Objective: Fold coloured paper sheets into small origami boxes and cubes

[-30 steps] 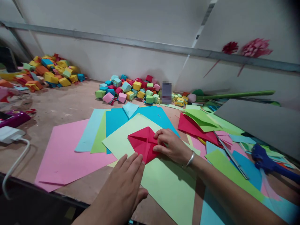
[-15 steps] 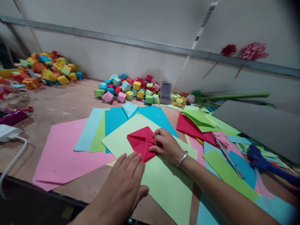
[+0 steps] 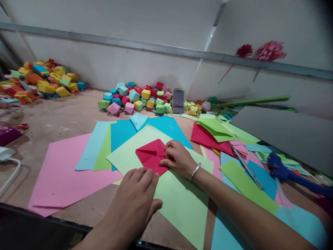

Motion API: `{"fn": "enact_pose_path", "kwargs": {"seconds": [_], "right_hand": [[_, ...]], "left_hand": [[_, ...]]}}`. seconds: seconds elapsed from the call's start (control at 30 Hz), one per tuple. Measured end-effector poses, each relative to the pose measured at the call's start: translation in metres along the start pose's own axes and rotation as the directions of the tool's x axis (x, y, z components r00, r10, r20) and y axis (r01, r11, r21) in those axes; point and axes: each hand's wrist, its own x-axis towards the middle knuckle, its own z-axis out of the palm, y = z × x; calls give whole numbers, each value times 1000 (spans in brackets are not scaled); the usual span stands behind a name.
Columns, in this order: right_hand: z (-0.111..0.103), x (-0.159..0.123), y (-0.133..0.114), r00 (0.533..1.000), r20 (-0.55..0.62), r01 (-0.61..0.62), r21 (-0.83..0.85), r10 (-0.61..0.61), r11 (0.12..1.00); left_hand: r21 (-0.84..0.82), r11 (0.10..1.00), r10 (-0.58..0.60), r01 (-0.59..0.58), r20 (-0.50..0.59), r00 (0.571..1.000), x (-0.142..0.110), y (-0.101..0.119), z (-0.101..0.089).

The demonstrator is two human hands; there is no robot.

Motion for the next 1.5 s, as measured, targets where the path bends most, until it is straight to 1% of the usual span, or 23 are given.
{"fn": "enact_pose_path", "kwargs": {"seconds": [0.2,0.4,0.53,0.67,0.77,0.87,1.0,1.13,1.23,1.3,1.4,1.5], "right_hand": [[1,1,1,1000,5,8,-32,-8,999],[-2,0,-2,1000,12,-6,9,6,1000],[-15,1,0,997,81,-12,66,7,998],[-33,1,11,987,149,-67,37,61,997],[-41,1,19,983,167,-87,26,81,996],[-40,0,20,981,175,-90,19,85,996],[-34,-1,14,984,167,-68,9,66,998],[-31,0,12,986,156,-51,5,49,999],[-35,0,15,983,179,-36,19,32,999],[-37,0,17,981,192,-23,29,17,999],[-38,1,20,981,193,-6,32,0,999],[-36,2,23,981,192,13,20,-16,1000]], "left_hand": [[6,1000,3,-3,29,1000,1,-1,-6],[40,999,13,-16,83,996,13,-3,-17],[68,997,31,-37,87,996,17,-4,-17],[64,997,48,-53,77,996,15,-4,-19],[48,998,29,-33,88,996,16,-2,-22],[59,998,28,-34,101,994,20,2,-22],[135,989,51,-62,80,995,32,8,-16],[185,981,49,-65,86,995,39,15,-14],[172,984,23,-41,101,995,35,15,-18],[154,987,22,-39,109,994,29,11,-20],[134,988,68,-80,92,993,18,0,-20],[98,989,106,-110,52,993,9,-9,-15]]}}
